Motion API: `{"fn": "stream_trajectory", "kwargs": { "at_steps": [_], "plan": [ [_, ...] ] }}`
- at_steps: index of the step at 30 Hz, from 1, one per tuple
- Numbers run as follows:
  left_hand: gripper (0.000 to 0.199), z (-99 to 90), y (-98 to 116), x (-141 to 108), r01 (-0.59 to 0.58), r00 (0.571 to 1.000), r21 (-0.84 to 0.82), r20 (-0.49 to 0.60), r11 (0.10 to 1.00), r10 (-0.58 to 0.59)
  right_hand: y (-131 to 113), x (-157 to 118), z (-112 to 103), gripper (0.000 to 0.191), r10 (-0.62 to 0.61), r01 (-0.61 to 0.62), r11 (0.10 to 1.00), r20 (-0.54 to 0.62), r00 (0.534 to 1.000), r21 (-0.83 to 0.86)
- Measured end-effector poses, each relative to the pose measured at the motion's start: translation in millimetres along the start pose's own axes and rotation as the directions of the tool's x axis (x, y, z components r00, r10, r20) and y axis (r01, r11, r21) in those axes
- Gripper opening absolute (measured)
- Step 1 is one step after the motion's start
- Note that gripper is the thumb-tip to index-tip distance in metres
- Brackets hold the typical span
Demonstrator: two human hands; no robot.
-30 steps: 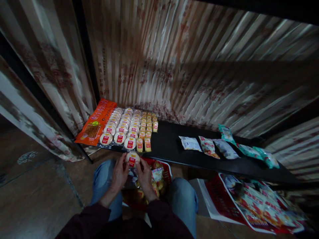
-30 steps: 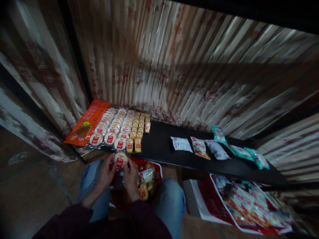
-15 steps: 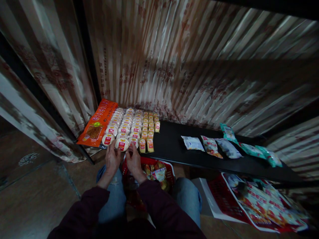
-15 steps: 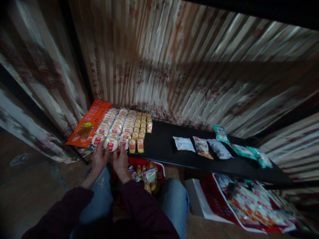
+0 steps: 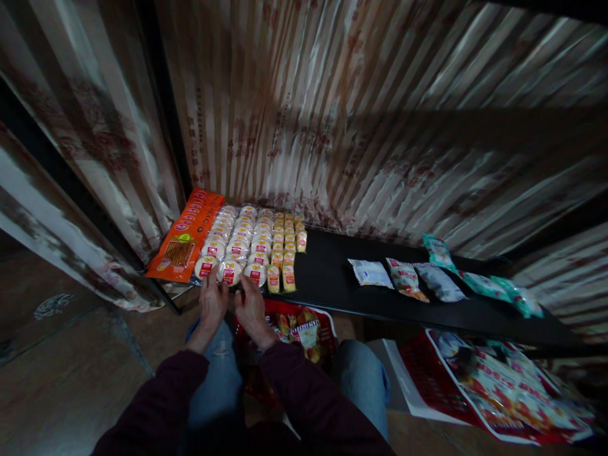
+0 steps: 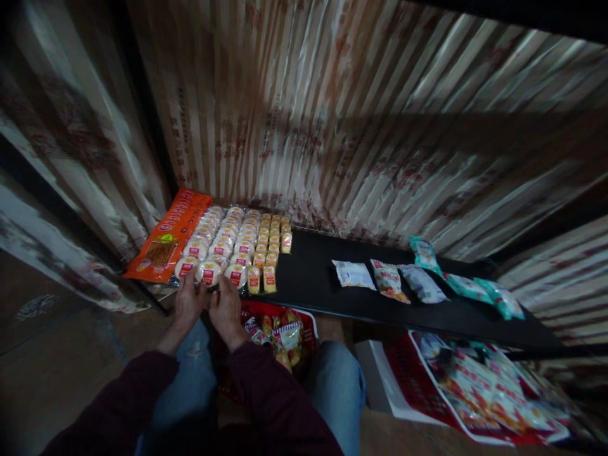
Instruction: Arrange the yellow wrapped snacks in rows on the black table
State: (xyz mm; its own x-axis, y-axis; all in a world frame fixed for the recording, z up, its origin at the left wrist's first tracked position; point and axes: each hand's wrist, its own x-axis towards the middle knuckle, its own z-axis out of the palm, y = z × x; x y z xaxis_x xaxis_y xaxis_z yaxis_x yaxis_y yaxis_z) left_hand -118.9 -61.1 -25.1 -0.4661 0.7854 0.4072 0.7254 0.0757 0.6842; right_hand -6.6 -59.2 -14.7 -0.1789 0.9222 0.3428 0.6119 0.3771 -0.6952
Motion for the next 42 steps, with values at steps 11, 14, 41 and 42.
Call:
{"fn": "stream_trajectory", "kwargs": {
  "at_steps": [11, 14, 41, 42],
  "plan": [
    [0.043, 0.2, 6, 0, -0.108, 0.993, 0.245, -0.023, 0.963, 0.117, -3, 3, -13, 0.044, -0.095, 0.098, 0.986, 0.029, 0.995, -0.134],
    [0.041, -0.3, 6, 0, -0.151, 0.986, 0.299, -0.023, 0.942, 0.165, -1, 3, -15, 0.043, -0.101, 0.105, 0.981, 0.037, 0.994, -0.164],
    [0.048, 19.1, 10, -11, -0.274, 0.962, 0.274, 0.069, 0.922, 0.265, 22, 0, -22, 0.052, -0.168, 0.208, 0.888, 0.132, 0.977, -0.41],
    [0.048, 19.4, 10, -11, -0.277, 0.961, 0.275, 0.077, 0.921, 0.266, 23, 0, -20, 0.054, -0.163, 0.205, 0.889, 0.137, 0.977, -0.41]
  ]
}}
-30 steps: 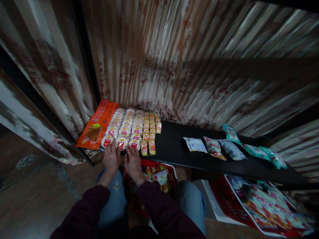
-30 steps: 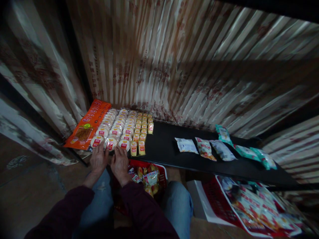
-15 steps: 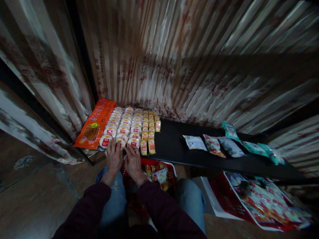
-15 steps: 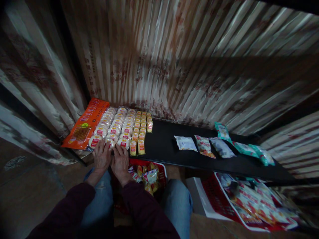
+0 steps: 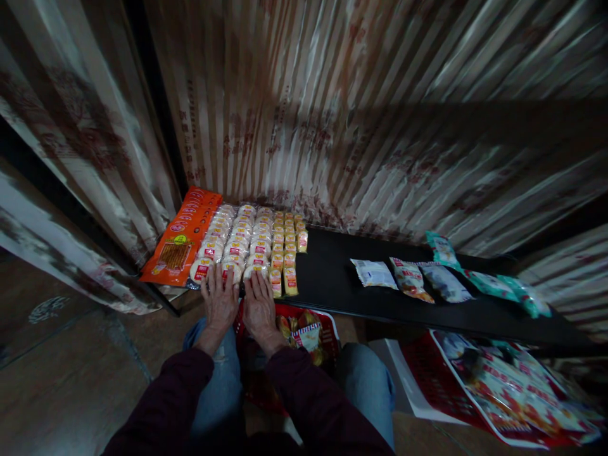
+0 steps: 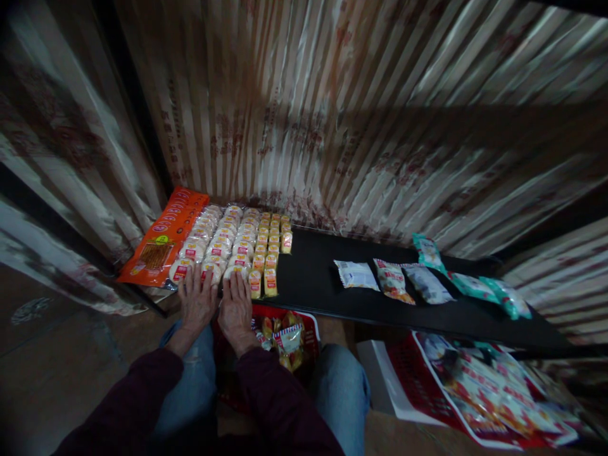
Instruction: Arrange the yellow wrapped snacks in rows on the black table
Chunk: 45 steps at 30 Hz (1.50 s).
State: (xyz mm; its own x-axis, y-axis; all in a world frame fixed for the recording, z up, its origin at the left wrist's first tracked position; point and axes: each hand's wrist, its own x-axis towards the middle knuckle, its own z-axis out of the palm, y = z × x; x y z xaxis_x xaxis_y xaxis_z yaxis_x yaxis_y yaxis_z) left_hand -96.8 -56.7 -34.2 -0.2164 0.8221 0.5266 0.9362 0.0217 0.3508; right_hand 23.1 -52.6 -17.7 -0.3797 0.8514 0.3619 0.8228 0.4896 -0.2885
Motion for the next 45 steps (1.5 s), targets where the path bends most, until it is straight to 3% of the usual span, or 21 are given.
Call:
{"fn": "stream_trajectory", "kwargs": {
  "at_steps": [13, 25, 32, 45],
  "plan": [
    [0.049, 2.8, 5, 7, 0.016, 0.999, 0.052, 0.032, 0.999, -0.017, 3, -2, 8, 0.054, -0.004, 0.003, 0.999, 0.025, 1.0, 0.033],
    [0.052, 13.6, 3, 12, 0.049, 0.999, 0.001, 0.02, 0.999, -0.049, 3, 0, 10, 0.056, -0.011, 0.01, 1.0, 0.023, 1.0, 0.028],
    [0.053, 12.8, 5, 13, 0.066, 0.998, -0.039, 0.022, 0.997, -0.065, 5, -3, 11, 0.06, -0.036, 0.037, 0.998, -0.014, 0.999, 0.042],
    [0.054, 11.7, 6, 11, 0.058, 0.998, -0.039, 0.011, 0.998, -0.058, 6, -6, 12, 0.057, -0.052, 0.052, 0.998, 0.031, 0.998, 0.027]
  ]
}}
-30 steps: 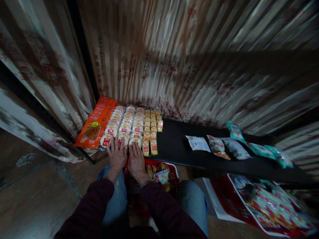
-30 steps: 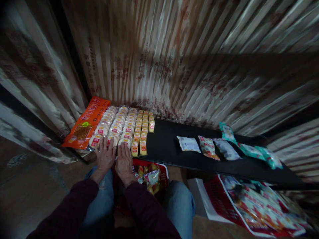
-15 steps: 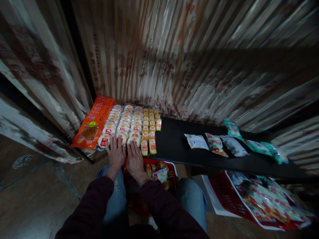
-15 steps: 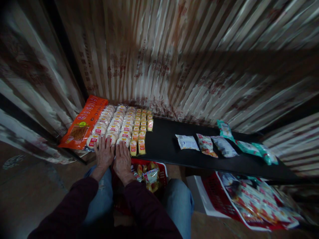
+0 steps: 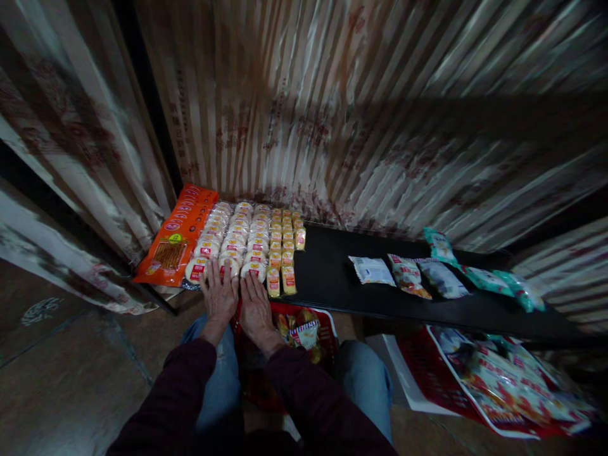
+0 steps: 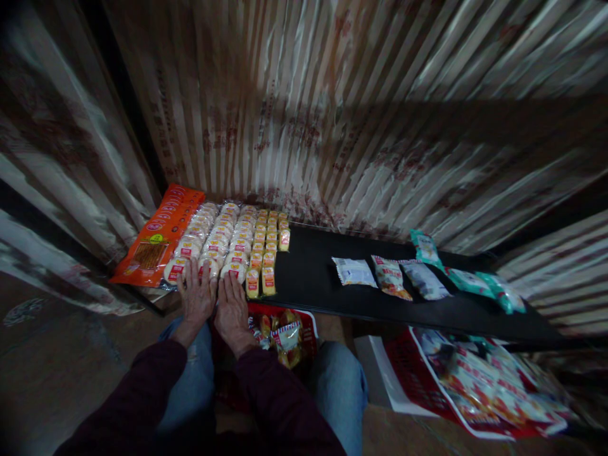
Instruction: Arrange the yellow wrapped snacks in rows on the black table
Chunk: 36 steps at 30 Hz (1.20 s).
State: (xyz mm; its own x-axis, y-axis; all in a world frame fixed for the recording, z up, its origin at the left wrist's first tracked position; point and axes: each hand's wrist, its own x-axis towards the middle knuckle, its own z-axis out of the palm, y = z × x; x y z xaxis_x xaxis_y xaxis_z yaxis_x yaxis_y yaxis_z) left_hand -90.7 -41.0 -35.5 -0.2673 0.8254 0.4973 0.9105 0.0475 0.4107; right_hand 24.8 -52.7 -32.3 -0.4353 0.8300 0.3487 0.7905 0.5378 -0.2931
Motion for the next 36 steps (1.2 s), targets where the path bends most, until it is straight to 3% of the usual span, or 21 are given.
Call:
{"fn": "stream_trajectory", "kwargs": {
  "at_steps": [22, 29, 36],
  "plan": [
    [0.053, 14.7, -4, 10, -0.011, 1.0, 0.033, -0.021, 0.999, 0.011, 2, 3, 1, 0.059, 0.013, -0.012, 1.0, 0.017, 1.0, -0.021],
    [0.052, 11.1, -3, 10, 0.009, 0.999, 0.01, -0.039, 1.0, -0.009, -1, 5, -3, 0.057, 0.046, -0.046, 0.999, 0.032, 0.998, -0.016],
    [0.054, 11.1, -2, 6, -0.007, 0.999, 0.003, -0.053, 1.0, 0.007, -2, 1, -1, 0.059, 0.004, -0.004, 1.0, -0.007, 1.0, 0.018]
  ]
}}
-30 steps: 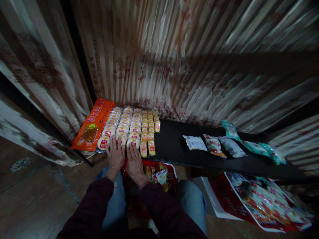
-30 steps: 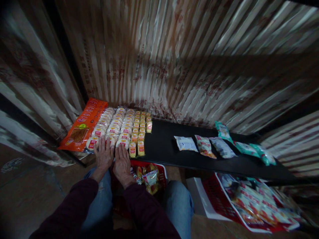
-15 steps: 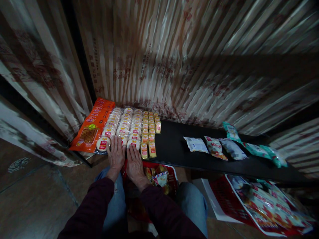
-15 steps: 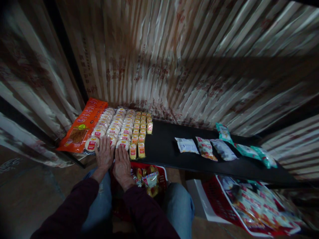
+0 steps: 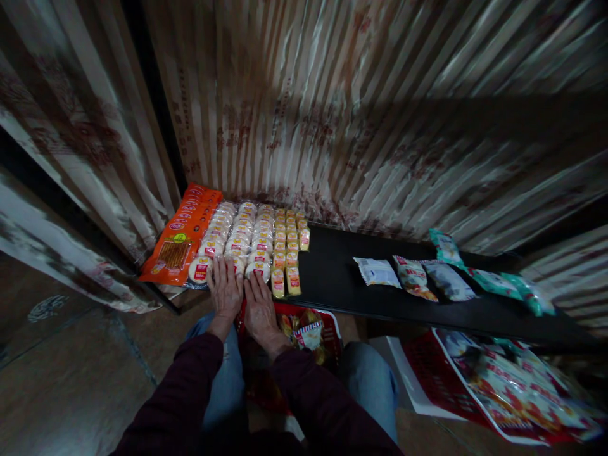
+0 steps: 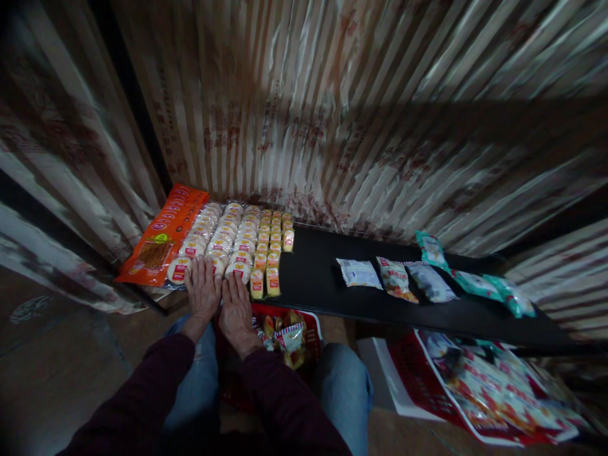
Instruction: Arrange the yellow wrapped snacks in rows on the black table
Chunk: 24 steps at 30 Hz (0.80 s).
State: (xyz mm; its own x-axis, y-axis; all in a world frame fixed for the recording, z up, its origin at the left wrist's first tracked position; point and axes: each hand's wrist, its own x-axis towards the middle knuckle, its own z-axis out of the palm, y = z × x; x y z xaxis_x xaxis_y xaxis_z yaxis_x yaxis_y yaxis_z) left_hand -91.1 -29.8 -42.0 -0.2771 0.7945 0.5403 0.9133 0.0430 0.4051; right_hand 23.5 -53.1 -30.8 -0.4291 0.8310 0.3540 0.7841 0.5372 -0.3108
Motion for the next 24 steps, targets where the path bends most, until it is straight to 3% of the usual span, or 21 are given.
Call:
{"fn": "stream_trajectory", "kwargs": {
  "at_steps": [18, 24],
  "plan": [
    [0.049, -11.1, 4, -12, -0.001, 0.999, -0.016, -0.046, 1.0, 0.001, -4, -29, -24, 0.058, -0.077, 0.079, 0.994, -0.027, 0.997, 0.082],
    [0.042, -23.6, 10, -27, -0.127, 0.992, -0.047, -0.028, 0.991, 0.125, -2, -60, -27, 0.054, -0.099, 0.1, 0.987, -0.015, 0.995, 0.126]
  ]
}}
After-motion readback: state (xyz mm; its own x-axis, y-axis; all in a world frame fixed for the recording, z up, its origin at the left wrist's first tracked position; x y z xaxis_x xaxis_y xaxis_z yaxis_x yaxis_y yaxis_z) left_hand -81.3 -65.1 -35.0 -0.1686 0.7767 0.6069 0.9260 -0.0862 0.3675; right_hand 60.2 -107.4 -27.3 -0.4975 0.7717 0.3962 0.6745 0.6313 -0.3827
